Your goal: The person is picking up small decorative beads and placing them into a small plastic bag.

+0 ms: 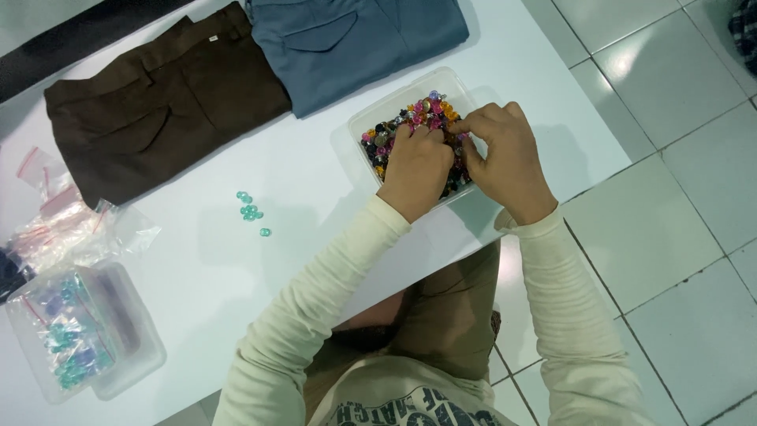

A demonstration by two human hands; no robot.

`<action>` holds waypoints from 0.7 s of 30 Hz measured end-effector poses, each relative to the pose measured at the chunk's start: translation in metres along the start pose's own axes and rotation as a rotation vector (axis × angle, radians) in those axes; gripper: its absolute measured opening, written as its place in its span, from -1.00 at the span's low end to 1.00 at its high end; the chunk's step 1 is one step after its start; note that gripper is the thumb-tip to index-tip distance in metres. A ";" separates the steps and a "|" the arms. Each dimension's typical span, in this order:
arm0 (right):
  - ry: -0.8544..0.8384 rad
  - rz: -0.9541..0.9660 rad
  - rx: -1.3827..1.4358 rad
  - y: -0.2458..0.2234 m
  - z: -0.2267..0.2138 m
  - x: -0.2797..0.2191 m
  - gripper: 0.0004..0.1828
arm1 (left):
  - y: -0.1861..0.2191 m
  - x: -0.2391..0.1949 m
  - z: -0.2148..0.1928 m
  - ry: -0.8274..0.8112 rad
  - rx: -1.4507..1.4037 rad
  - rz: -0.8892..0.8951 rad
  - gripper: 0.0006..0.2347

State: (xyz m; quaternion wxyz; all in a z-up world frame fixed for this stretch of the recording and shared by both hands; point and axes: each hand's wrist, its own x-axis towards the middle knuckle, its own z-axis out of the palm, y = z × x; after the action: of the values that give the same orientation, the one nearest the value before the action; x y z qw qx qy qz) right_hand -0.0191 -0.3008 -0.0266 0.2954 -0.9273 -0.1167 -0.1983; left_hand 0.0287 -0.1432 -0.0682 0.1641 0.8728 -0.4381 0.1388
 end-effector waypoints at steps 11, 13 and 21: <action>0.006 0.045 0.042 0.002 0.001 -0.003 -0.75 | -0.021 -0.002 -0.062 -0.037 -0.575 -0.070 -0.93; 0.007 0.045 0.042 0.000 0.001 -0.003 -0.75 | -0.023 -0.004 -0.074 -0.023 -0.657 -0.071 -0.92; 0.210 -0.157 -0.039 -0.040 0.017 -0.007 -0.81 | -0.022 -0.050 -0.099 0.179 -0.556 -0.127 -0.88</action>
State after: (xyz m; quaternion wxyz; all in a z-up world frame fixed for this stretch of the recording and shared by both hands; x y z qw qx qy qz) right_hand -0.0338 -0.2597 -0.0223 0.2715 -0.8951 -0.1533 -0.3187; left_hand 0.0075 -0.0542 -0.0011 0.4432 0.8044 -0.3877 0.0793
